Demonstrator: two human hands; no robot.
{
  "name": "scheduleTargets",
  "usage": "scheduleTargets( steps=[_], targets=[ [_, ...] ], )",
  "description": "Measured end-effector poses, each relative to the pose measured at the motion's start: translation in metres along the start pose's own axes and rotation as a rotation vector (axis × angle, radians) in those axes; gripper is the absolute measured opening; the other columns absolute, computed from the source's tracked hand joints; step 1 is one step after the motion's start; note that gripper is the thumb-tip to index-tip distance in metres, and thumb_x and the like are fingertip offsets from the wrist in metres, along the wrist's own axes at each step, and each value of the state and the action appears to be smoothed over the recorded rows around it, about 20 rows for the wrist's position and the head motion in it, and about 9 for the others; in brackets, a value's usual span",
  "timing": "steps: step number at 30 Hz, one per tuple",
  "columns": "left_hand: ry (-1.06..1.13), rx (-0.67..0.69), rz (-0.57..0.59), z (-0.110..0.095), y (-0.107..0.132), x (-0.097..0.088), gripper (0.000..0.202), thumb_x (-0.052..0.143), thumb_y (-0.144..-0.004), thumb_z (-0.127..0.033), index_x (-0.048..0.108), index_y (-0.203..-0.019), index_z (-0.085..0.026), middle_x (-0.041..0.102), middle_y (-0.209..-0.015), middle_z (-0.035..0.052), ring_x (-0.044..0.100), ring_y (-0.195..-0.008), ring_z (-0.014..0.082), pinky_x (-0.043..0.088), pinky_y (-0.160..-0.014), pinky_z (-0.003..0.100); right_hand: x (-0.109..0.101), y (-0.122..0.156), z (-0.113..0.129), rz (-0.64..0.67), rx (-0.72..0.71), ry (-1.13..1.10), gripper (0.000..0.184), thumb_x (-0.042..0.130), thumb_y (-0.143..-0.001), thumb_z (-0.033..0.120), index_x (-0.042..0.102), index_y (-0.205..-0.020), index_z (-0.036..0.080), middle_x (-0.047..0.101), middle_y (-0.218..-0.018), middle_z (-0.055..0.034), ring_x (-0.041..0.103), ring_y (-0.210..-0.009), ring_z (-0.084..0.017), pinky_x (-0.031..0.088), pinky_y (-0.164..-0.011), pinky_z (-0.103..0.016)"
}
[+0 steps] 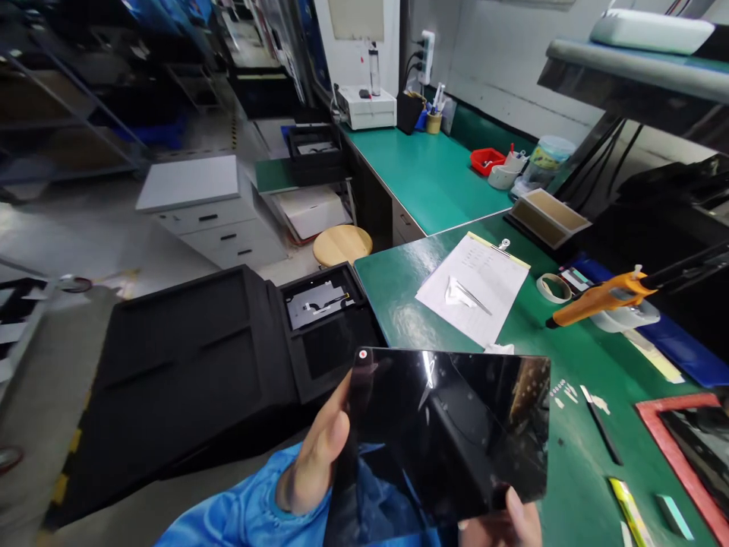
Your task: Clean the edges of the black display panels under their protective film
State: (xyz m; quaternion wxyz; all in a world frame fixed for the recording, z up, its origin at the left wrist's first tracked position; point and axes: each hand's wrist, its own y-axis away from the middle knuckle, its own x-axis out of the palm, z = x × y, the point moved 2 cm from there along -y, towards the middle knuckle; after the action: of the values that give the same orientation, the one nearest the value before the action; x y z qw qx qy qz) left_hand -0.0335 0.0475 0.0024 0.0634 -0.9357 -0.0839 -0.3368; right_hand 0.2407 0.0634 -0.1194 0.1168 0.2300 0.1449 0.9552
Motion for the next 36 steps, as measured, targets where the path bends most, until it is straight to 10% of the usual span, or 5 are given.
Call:
scheduleTargets(
  steps=[5,26,31,36],
  targets=[
    [0.043,-0.075,0.11,0.007,0.007,0.004,0.06,0.075,-0.11,-0.068,0.077,-0.16,-0.035,0.081,-0.156,0.0115,0.063,-0.161,0.0426,0.044,-0.139,0.057,-0.003,0.013,0.005,-0.12,-0.117,0.076,0.025,0.09,-0.075,0.032,0.087,-0.1,0.031,0.089,-0.092,-0.0035,0.087,-0.101,-0.038,0.072,-0.093,-0.061],
    [-0.062,-0.042,-0.12,-0.005,0.007,0.018,0.04,0.077,-0.112,-0.061,0.089,-0.137,-0.032,0.091,-0.124,0.0035,0.085,-0.115,0.0267,0.063,-0.105,0.032,0.004,0.032,0.02,-0.256,-0.197,0.123,0.019,0.089,-0.074,0.034,0.087,-0.092,0.034,0.085,-0.076,0.0009,0.087,-0.088,-0.035,0.071,-0.089,-0.057],
    [-0.081,-0.046,-0.109,0.0,0.004,0.014,0.042,0.078,-0.111,-0.062,0.088,-0.139,-0.032,0.09,-0.128,0.005,0.084,-0.12,0.0283,0.063,-0.11,0.035,0.019,0.038,0.026,-0.22,-0.165,0.12,0.036,0.089,-0.077,0.041,0.09,-0.113,0.033,0.085,-0.074,0.0004,0.081,-0.066,-0.03,0.069,-0.068,-0.049],
    [0.014,-0.177,-0.1,0.003,0.001,0.012,0.056,0.089,-0.103,-0.059,0.083,-0.151,-0.03,0.086,-0.145,0.009,0.074,-0.148,0.0401,0.053,-0.133,0.05,0.03,0.046,0.026,-0.198,-0.08,0.153,0.028,0.093,-0.076,0.043,0.089,-0.099,0.029,0.079,-0.066,0.0009,0.061,-0.041,-0.02,0.041,-0.037,-0.028]
  ],
)
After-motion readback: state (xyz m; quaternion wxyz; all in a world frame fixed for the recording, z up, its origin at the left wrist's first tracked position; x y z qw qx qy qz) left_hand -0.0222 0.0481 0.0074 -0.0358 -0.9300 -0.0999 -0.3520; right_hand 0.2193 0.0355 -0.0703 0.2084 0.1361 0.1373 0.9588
